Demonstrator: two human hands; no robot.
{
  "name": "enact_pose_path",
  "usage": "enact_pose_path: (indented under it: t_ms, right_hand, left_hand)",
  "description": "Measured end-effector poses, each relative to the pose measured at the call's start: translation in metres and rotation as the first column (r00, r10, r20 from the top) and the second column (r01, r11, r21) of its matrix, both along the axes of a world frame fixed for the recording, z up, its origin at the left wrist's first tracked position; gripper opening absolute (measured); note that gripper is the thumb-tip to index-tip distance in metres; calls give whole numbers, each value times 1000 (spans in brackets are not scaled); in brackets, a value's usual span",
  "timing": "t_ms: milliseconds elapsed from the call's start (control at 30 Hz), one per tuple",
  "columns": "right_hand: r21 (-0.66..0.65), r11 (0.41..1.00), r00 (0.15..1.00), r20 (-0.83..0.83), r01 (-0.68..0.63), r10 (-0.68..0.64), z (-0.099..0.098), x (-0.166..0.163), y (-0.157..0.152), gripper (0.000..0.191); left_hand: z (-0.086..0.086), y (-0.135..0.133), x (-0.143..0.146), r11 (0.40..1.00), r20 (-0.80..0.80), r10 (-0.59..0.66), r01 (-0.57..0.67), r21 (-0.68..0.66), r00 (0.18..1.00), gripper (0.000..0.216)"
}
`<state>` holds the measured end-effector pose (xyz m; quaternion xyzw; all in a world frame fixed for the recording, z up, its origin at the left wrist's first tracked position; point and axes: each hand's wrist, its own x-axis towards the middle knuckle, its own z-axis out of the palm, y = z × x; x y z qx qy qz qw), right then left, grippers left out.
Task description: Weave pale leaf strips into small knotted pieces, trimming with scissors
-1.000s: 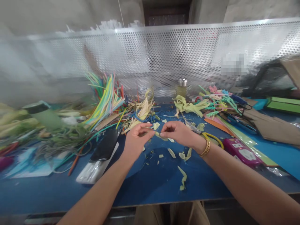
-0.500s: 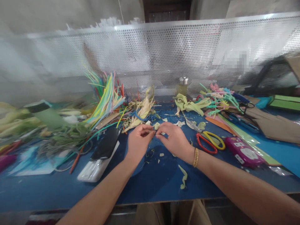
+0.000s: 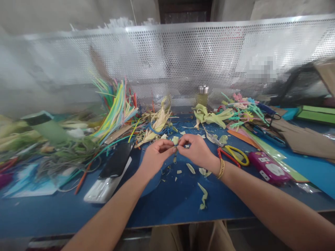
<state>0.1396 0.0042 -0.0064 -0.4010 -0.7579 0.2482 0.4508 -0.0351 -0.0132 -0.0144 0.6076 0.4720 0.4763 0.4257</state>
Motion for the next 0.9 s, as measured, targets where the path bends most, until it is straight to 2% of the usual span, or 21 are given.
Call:
enact_pose_path:
  t_ms: [100,200,333,500,633,733,900]
  right_hand:
    - [-176,984,999,-49,-31,23,0,3,4,9]
    - [-325,943,993,-117,-73,37,0,3,5,8]
    - [-437,890,979,-198,-130,46,2,3,3,9]
    - [-479,870,984,-171,-118,40,6,6,3,9]
    - [-487,872,993,-117,-55,-3,2,8,7,8]
    - [-491,871,995,-91,-13,-37,-2,6,8,8]
    - [-486,873,995,-59,39,-77,-7,3,8,7]
  left_hand:
    - [4,0,-5,998,-59,-65,65,-7,996,33]
    - [7,1,-9,997,-99,-71,71,-1,993,30]
    - [10,4,-13,995,-228,-60,77,63,972,23]
    - [14,7,-20,978,-414,31,58,199,910,16]
    - [17,6,-23,962,-433,85,40,272,897,26]
    - [18,4,-21,954,-383,48,71,291,922,26]
    - [14,1,-14,948,-327,-89,181,261,941,20]
